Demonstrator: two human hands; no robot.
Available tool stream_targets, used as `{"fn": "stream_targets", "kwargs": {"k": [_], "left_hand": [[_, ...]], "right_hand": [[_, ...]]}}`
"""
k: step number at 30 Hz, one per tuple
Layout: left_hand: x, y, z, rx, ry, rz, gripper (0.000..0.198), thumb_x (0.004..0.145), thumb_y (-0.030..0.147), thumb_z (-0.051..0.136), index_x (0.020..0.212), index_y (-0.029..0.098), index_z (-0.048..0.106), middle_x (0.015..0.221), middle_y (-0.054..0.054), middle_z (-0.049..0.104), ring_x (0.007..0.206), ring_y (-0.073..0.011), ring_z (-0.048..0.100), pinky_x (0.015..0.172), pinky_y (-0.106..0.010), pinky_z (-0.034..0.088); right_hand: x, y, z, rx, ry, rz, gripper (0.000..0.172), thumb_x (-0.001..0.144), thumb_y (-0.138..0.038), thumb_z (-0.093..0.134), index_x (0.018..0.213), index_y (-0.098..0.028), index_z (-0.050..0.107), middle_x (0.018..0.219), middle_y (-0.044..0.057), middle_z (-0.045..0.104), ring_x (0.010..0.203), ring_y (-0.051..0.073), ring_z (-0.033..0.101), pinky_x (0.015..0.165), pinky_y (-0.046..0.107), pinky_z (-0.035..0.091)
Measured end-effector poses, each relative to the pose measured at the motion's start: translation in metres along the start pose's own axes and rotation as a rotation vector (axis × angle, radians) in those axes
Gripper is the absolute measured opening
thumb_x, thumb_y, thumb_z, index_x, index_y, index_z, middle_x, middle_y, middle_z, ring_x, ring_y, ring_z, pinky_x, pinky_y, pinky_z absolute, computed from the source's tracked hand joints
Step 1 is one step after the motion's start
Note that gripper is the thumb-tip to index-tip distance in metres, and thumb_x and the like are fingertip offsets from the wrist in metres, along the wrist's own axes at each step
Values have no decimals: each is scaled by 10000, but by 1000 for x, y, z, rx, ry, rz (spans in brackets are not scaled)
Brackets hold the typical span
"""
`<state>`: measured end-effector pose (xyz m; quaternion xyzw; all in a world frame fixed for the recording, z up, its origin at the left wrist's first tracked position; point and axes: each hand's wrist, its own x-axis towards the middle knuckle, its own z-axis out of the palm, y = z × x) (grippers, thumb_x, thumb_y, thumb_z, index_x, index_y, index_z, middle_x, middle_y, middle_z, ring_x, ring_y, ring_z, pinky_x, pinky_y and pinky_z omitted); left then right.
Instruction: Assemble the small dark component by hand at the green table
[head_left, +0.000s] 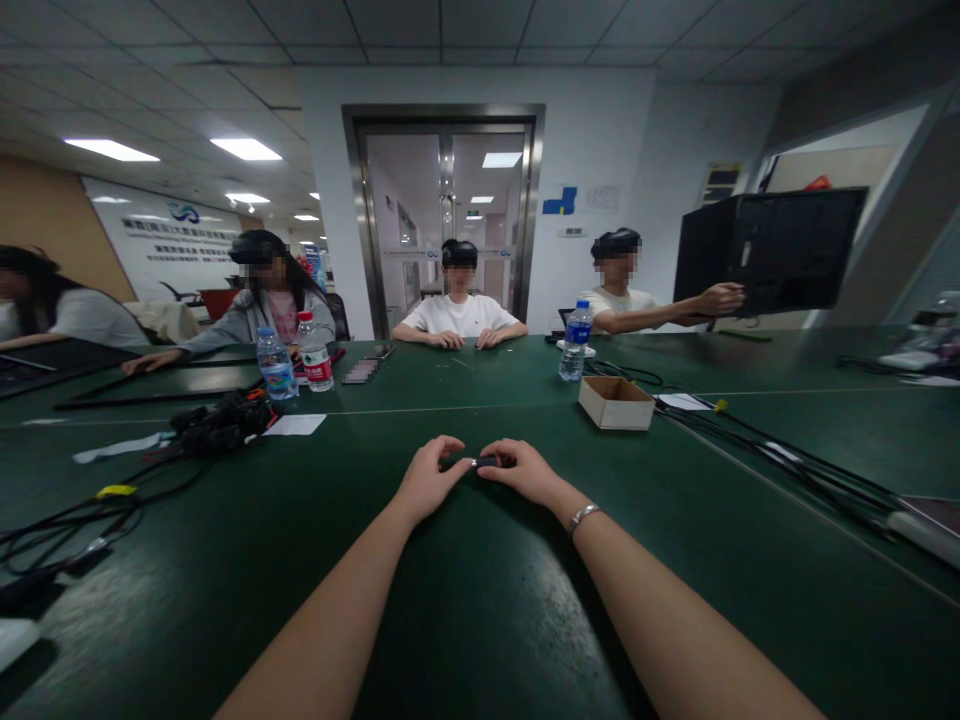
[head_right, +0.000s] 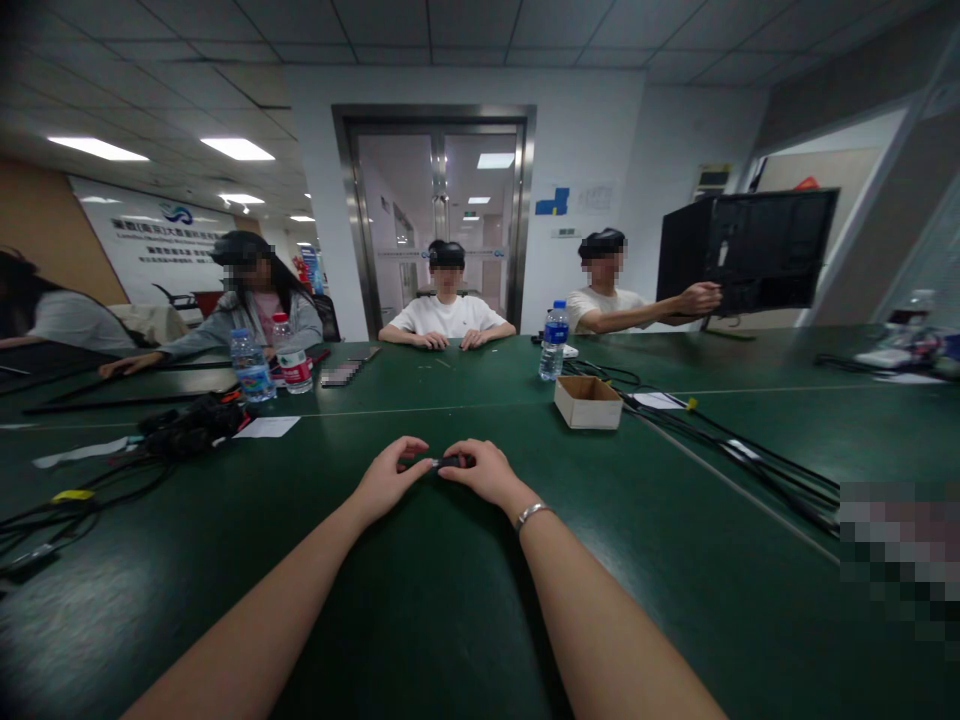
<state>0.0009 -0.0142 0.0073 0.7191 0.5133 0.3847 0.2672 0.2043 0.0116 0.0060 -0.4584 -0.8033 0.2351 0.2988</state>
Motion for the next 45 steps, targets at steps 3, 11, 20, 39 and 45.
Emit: {"fn": "stream_targets", "kwargs": {"k": [3, 11, 20, 39, 45], "left_hand": [[0, 1, 0, 149, -42, -13, 383, 840, 528, 464, 972, 219, 648, 1104, -69, 605, 1060, -240, 518, 891, -381, 442], [-2, 2, 0, 170, -52, 56, 305, 814, 469, 546, 1062, 304, 613, 1142, -26, 590, 1105, -230, 471, 905, -365, 439], [0, 3, 0, 194, -54, 20, 350, 870, 486, 430, 968, 242, 661, 1112, -54, 595, 1087, -238, 481, 950, -408, 414], [-1, 7, -3, 187, -65, -56, 425, 847, 566, 412, 932, 235, 664, 1131, -69, 587, 1103, -269, 473, 929, -426, 424], [-1, 5, -2, 190, -57, -1, 315, 836, 501, 484, 940, 255, 651, 1094, -54, 592, 1073, -246, 480, 911, -389, 430]], "right_hand": [[-1, -1, -1, 1, 1, 8, 291, 731, -425, 680, 948, -231, 705, 794, 8, 607, 731, 138, 506, 681, 268, 388], [-1, -2, -3, -4, 0, 11, 287, 734, -411, 679, 958, -233, 702, 782, 3, 598, 725, 136, 502, 680, 270, 384], [-1, -2, -1, 1, 9, 9, 275, 726, -407, 689, 938, -233, 707, 790, 2, 610, 722, 132, 507, 680, 264, 387], [0, -1, 1, -25, 11, 13, 304, 729, -441, 680, 949, -232, 698, 799, 6, 607, 740, 139, 505, 687, 267, 390], [0, -1, -1, -14, 1, 16, 291, 731, -422, 678, 943, -223, 700, 797, 5, 606, 716, 131, 509, 662, 259, 386]]}}
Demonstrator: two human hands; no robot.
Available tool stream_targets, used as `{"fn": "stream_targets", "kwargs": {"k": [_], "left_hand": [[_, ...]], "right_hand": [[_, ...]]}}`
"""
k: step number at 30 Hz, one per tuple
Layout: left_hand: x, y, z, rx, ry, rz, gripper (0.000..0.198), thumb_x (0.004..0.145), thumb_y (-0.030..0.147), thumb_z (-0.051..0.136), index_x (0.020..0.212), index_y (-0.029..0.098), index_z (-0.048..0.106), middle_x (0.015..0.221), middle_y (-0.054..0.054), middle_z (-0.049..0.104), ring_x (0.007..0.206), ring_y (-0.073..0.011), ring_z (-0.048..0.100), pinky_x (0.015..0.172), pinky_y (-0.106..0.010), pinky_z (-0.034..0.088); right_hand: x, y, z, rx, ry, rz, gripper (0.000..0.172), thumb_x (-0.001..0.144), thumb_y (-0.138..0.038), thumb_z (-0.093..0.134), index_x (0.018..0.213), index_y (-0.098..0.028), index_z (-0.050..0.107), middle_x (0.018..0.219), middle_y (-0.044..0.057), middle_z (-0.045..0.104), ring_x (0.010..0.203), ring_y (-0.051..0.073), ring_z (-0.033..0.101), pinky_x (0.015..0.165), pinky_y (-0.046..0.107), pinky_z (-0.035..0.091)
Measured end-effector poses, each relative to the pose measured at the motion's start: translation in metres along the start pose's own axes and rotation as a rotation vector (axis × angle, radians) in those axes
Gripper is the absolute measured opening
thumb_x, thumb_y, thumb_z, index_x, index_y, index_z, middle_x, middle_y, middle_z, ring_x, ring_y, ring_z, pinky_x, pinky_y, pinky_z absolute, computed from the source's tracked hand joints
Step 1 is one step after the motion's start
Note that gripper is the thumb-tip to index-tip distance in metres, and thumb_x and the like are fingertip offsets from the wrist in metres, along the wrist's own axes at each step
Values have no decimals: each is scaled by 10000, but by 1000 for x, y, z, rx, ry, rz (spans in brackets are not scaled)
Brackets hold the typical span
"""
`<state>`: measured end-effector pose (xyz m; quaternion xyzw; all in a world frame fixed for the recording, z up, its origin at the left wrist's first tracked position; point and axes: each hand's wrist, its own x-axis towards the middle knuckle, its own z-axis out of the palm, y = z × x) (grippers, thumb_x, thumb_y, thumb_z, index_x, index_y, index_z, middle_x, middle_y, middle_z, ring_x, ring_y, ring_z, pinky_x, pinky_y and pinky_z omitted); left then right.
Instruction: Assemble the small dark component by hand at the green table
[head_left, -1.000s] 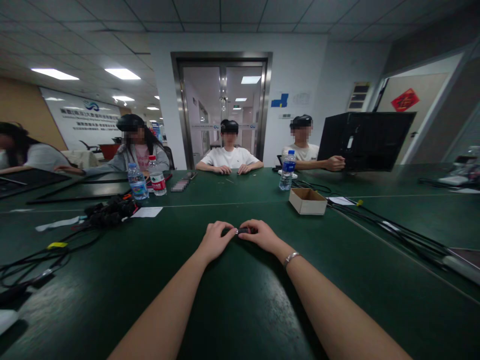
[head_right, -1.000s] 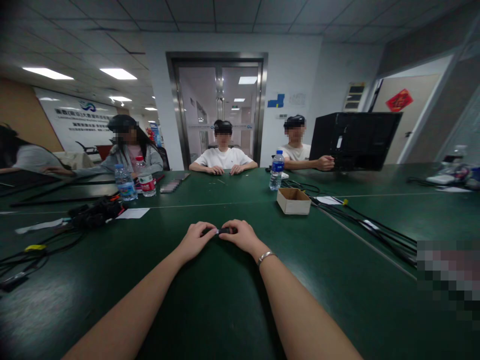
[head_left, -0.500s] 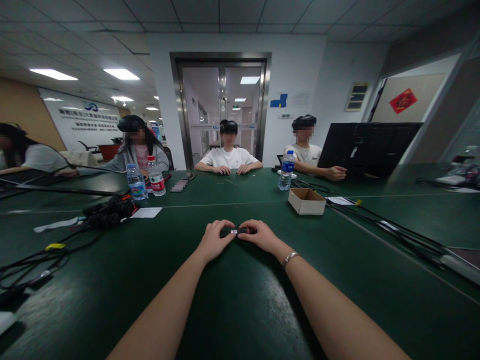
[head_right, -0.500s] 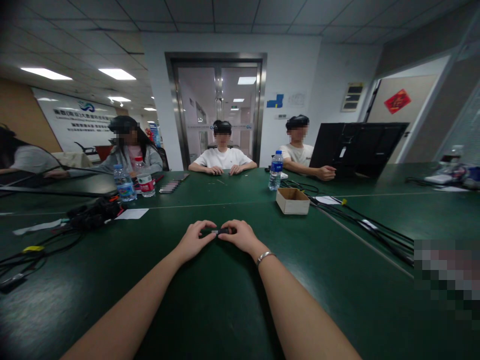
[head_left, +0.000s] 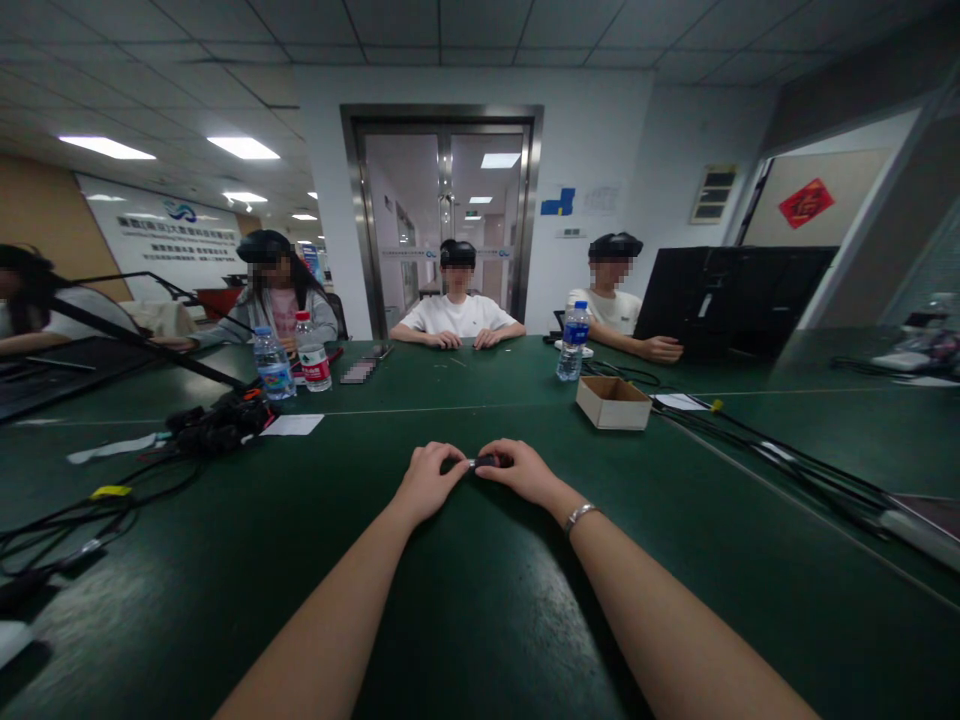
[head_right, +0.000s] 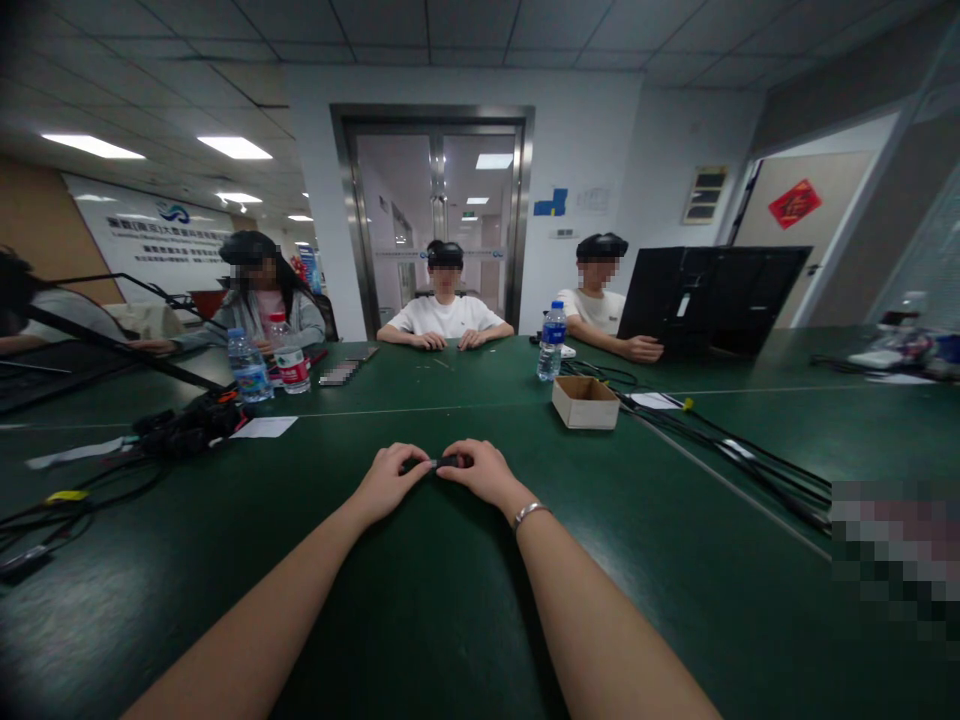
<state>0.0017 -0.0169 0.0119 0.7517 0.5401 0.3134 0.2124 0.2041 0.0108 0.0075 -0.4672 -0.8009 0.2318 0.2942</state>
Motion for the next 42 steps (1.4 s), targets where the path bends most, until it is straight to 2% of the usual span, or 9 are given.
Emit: {"fn": "stream_targets", "kwargs": {"k": [5, 12, 16, 19, 23, 30, 42], "left_hand": [[0, 0, 0, -13, -10, 2, 310, 830, 507, 493, 974, 270, 632, 1087, -48, 584, 1064, -240, 480, 864, -365, 444], [-1, 2, -2, -13, -18, 5, 329, 833, 519, 478, 993, 270, 621, 1100, -48, 593, 1079, -242, 482, 873, -367, 440], [-1, 2, 0, -31, -3, -48, 437, 837, 589, 418, 1037, 251, 610, 1110, -61, 598, 1090, -254, 482, 883, -383, 437], [0, 1, 1, 5, -9, -48, 479, 853, 602, 363, 1000, 235, 634, 1103, -71, 598, 1084, -266, 481, 911, -411, 419], [0, 0, 1, 32, -9, -24, 420, 874, 540, 369, 932, 243, 659, 1099, -59, 596, 1072, -259, 479, 932, -417, 404], [-1, -1, 1, 26, 4, 26, 285, 854, 461, 463, 976, 270, 637, 1077, -45, 603, 1056, -236, 489, 887, -373, 438], [-2, 0, -1, 1, -12, 27, 237, 820, 408, 530, 1009, 295, 618, 1109, -36, 589, 1083, -240, 480, 879, -375, 445]], "right_hand": [[0, 0, 0, 0, 17, 14, 286, 734, -414, 675, 949, -226, 698, 795, 6, 614, 726, 136, 512, 666, 263, 386], [-1, -2, 0, 0, 16, 19, 291, 741, -418, 665, 957, -226, 693, 800, 8, 623, 730, 138, 515, 662, 263, 387], [-2, -3, 0, 13, 19, 22, 301, 749, -435, 655, 959, -222, 691, 791, 9, 622, 713, 132, 516, 650, 259, 385], [-2, -3, 0, 10, 27, 21, 303, 745, -437, 658, 956, -222, 690, 780, 6, 616, 712, 132, 512, 648, 257, 383], [-2, -3, 0, 9, 20, 11, 282, 747, -426, 658, 942, -227, 693, 778, 3, 612, 710, 130, 512, 654, 257, 384], [-1, -2, 1, 1, 24, 24, 289, 736, -415, 668, 947, -219, 693, 804, 7, 625, 719, 134, 516, 653, 258, 388], [-1, -3, 1, 11, 19, 31, 277, 736, -391, 668, 954, -221, 695, 790, 5, 621, 714, 131, 514, 652, 254, 382]]}}
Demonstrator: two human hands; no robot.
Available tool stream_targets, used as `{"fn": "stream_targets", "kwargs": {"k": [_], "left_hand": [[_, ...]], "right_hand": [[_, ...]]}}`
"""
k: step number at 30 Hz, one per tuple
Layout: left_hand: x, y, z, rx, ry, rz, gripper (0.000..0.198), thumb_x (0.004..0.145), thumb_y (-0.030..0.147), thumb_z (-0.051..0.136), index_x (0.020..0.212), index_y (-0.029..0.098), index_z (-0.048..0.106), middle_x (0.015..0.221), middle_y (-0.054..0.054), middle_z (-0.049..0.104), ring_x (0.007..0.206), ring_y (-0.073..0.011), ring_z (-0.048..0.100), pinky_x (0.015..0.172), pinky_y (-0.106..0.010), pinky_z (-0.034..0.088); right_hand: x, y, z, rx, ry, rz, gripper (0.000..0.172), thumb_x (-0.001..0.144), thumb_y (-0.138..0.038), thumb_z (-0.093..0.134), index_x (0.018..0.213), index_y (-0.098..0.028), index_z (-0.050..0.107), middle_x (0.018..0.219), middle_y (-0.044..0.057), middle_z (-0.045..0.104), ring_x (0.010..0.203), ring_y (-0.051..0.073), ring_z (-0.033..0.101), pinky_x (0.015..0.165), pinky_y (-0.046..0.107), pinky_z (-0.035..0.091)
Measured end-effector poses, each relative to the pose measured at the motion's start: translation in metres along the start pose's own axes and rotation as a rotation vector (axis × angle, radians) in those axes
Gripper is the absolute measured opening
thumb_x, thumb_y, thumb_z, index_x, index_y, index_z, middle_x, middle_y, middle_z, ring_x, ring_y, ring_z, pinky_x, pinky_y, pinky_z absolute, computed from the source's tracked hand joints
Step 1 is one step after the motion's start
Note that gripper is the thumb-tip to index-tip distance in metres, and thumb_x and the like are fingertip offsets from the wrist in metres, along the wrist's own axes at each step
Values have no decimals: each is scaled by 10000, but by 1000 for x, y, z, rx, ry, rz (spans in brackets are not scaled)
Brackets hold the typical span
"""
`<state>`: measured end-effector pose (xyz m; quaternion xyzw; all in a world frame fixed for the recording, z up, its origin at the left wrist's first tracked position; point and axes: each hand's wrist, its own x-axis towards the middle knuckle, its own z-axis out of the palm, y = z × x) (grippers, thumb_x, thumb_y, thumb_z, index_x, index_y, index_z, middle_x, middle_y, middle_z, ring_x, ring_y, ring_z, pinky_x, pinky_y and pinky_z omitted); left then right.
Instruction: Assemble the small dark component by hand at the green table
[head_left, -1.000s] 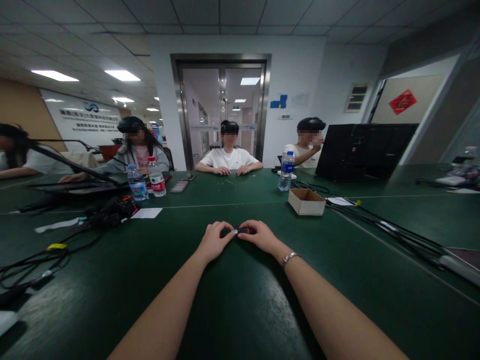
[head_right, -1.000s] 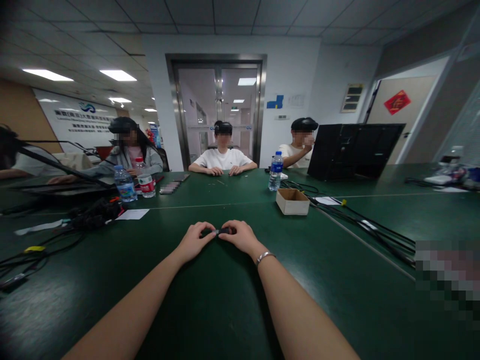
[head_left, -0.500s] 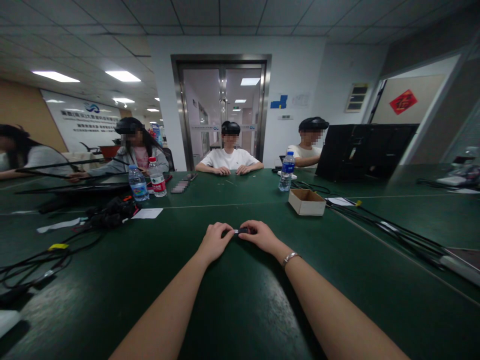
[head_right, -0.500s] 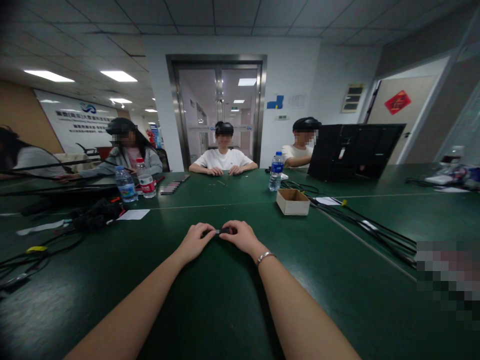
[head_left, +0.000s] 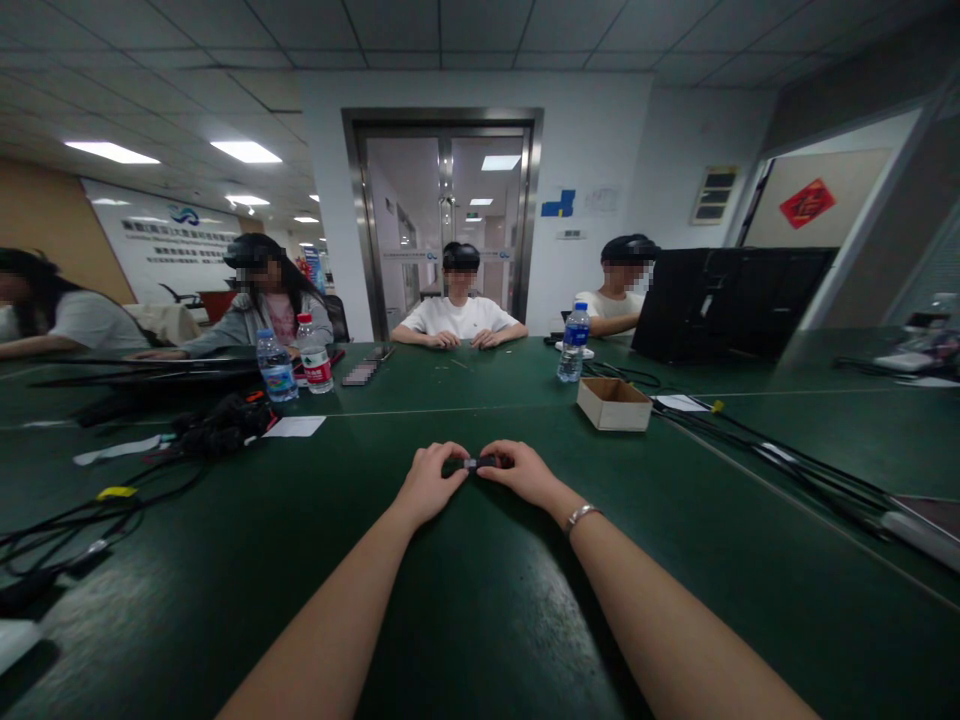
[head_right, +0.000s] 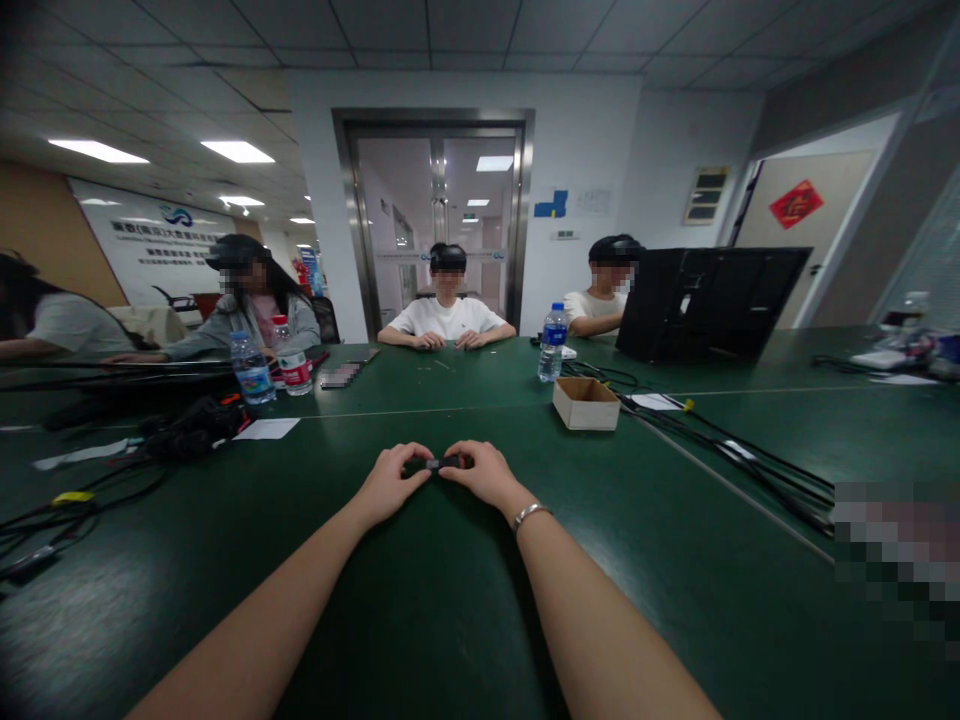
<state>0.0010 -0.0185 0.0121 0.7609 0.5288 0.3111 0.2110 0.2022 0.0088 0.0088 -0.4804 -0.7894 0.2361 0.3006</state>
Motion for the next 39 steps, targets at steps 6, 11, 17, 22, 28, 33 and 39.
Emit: {"fn": "stream_targets", "kwargs": {"k": [6, 11, 17, 22, 28, 33, 39], "left_hand": [[2, -2, 2, 10, 9, -24, 365, 857, 529, 431, 975, 269, 658, 1103, -48, 604, 1086, -256, 479, 931, -417, 414], [0, 1, -1, 15, -9, -6, 303, 853, 476, 462, 1005, 289, 645, 1134, -46, 588, 1094, -255, 471, 910, -403, 429], [-2, 3, -2, 24, -2, 22, 192, 827, 335, 543, 997, 295, 620, 1121, -25, 582, 1099, -229, 474, 921, -376, 432], [0, -1, 2, -7, 45, 35, 235, 802, 325, 586, 1035, 300, 599, 1110, -21, 586, 1082, -218, 490, 903, -362, 439], [2, -2, 3, 7, 25, -21, 344, 858, 496, 461, 991, 240, 650, 1094, -55, 606, 1084, -244, 483, 928, -396, 422], [2, -1, 1, 29, 11, 11, 274, 860, 448, 477, 974, 266, 647, 1091, -42, 604, 1074, -242, 482, 926, -395, 420], [0, -2, 1, 3, 9, 27, 231, 824, 392, 552, 1023, 286, 602, 1118, -34, 588, 1108, -233, 476, 909, -382, 435]], "right_hand": [[0, 1, 0, -7, 8, -8, 286, 733, -415, 670, 949, -229, 694, 759, -3, 597, 714, 136, 508, 652, 257, 383], [0, 2, 1, 5, 3, -19, 284, 734, -417, 671, 949, -233, 693, 773, -1, 598, 713, 135, 513, 654, 259, 386], [0, 2, 1, -6, 6, -27, 275, 728, -385, 681, 947, -220, 699, 782, 2, 611, 712, 130, 509, 658, 252, 383], [1, 3, 2, -7, 12, -26, 278, 729, -388, 681, 950, -220, 698, 765, 0, 603, 709, 130, 503, 648, 249, 375], [1, 5, 2, -1, 9, -33, 301, 730, -422, 674, 960, -229, 693, 772, 2, 600, 723, 138, 503, 657, 258, 380], [2, 6, 2, -3, 3, -22, 298, 722, -413, 683, 957, -229, 695, 760, 2, 594, 723, 141, 504, 654, 259, 381], [1, 4, 1, -7, 6, -25, 291, 725, -407, 681, 956, -231, 696, 774, 4, 602, 731, 142, 505, 666, 262, 382]]}}
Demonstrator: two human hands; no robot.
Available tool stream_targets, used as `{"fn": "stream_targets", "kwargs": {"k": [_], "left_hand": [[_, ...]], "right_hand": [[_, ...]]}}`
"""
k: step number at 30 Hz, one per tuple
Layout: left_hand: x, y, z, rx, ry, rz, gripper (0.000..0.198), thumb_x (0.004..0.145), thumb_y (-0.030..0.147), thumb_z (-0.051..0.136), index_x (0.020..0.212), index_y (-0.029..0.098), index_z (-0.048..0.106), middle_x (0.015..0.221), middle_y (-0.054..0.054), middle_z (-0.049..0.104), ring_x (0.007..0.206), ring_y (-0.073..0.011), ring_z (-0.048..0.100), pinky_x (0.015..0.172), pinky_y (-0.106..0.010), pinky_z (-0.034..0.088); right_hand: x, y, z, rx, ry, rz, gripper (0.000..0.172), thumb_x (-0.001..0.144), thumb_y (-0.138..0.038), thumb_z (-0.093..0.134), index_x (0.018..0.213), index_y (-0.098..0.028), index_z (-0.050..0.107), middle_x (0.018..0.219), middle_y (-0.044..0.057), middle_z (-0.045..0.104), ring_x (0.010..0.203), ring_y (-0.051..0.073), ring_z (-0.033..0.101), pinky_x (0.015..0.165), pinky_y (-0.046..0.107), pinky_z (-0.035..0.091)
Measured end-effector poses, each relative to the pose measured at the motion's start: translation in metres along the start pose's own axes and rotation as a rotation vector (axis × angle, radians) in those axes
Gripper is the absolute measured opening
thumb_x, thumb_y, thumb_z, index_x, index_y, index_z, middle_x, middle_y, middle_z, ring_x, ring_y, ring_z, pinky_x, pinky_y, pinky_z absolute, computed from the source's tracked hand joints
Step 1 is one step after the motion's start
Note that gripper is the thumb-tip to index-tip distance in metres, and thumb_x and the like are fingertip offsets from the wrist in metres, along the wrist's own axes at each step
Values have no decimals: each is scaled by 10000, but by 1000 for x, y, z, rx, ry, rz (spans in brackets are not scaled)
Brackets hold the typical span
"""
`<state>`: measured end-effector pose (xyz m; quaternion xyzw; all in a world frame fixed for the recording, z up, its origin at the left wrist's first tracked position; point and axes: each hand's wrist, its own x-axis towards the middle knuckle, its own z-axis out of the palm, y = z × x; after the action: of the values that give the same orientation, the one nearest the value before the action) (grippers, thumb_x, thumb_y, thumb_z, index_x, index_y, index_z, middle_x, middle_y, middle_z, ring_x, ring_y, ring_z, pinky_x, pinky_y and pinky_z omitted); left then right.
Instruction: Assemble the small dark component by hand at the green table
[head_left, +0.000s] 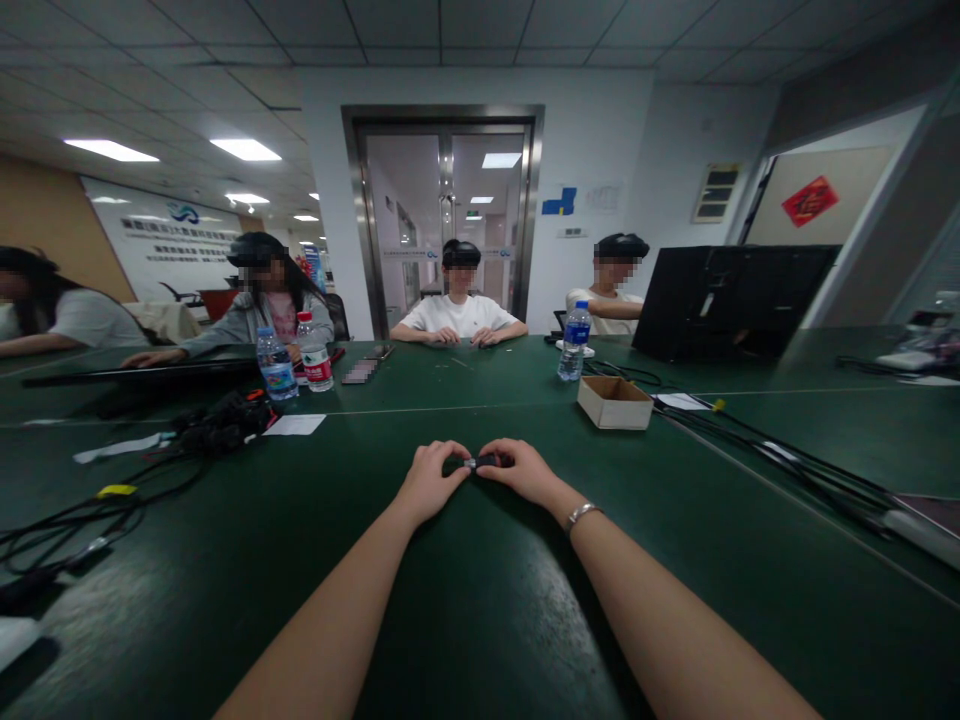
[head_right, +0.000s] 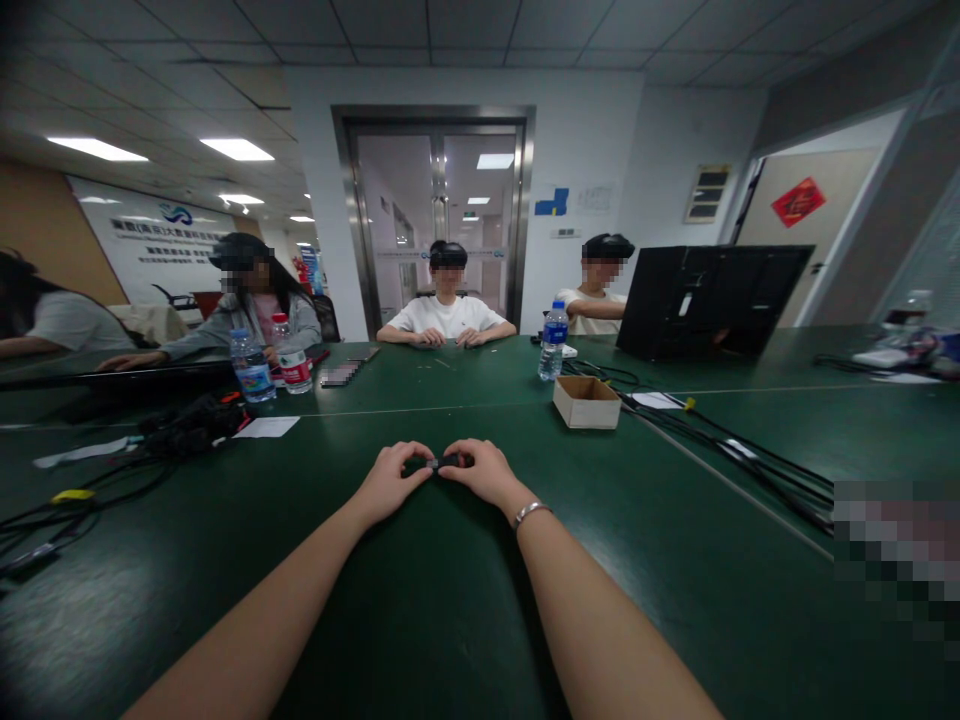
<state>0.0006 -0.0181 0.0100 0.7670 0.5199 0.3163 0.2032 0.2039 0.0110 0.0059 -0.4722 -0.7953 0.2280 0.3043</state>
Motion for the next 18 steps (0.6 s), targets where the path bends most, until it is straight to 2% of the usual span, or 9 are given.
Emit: {"fn": "stream_targets", "kwargs": {"k": [4, 8, 10, 15, 18], "left_hand": [[-1, 0, 1, -44, 14, -38, 376, 761, 344, 641, 1115, 256, 548, 1137, -60, 580, 1132, -240, 473, 913, -384, 440], [-1, 1, 1, -9, 14, -12, 209, 803, 346, 582, 995, 265, 596, 1095, -39, 596, 1093, -230, 486, 921, -380, 431], [0, 1, 0, 2, 19, -15, 194, 816, 378, 559, 965, 265, 609, 1075, -38, 602, 1076, -230, 489, 907, -373, 433], [2, 0, 1, 32, -5, -44, 344, 857, 519, 437, 925, 253, 644, 1057, -47, 609, 1040, -235, 496, 893, -383, 426], [3, 1, 2, 60, -19, -53, 425, 878, 541, 362, 863, 235, 656, 1058, -53, 612, 1036, -237, 497, 924, -398, 404]], "right_hand": [[0, 0, 0, -3, 5, -7, 280, 733, -410, 673, 950, -235, 697, 770, 1, 601, 722, 138, 501, 659, 259, 377], [0, 0, 1, -4, 9, -9, 280, 727, -395, 682, 950, -227, 700, 749, -3, 586, 692, 128, 501, 638, 251, 374], [0, 0, 1, -1, 11, -11, 285, 724, -396, 685, 953, -227, 700, 743, -5, 583, 690, 128, 503, 637, 251, 375], [0, 0, 1, 20, 1, -19, 280, 733, -401, 678, 951, -227, 699, 761, -2, 600, 688, 125, 506, 639, 250, 381], [0, -2, 0, 14, -4, -20, 269, 732, -394, 681, 938, -222, 702, 774, 1, 612, 688, 122, 504, 641, 249, 383]]}}
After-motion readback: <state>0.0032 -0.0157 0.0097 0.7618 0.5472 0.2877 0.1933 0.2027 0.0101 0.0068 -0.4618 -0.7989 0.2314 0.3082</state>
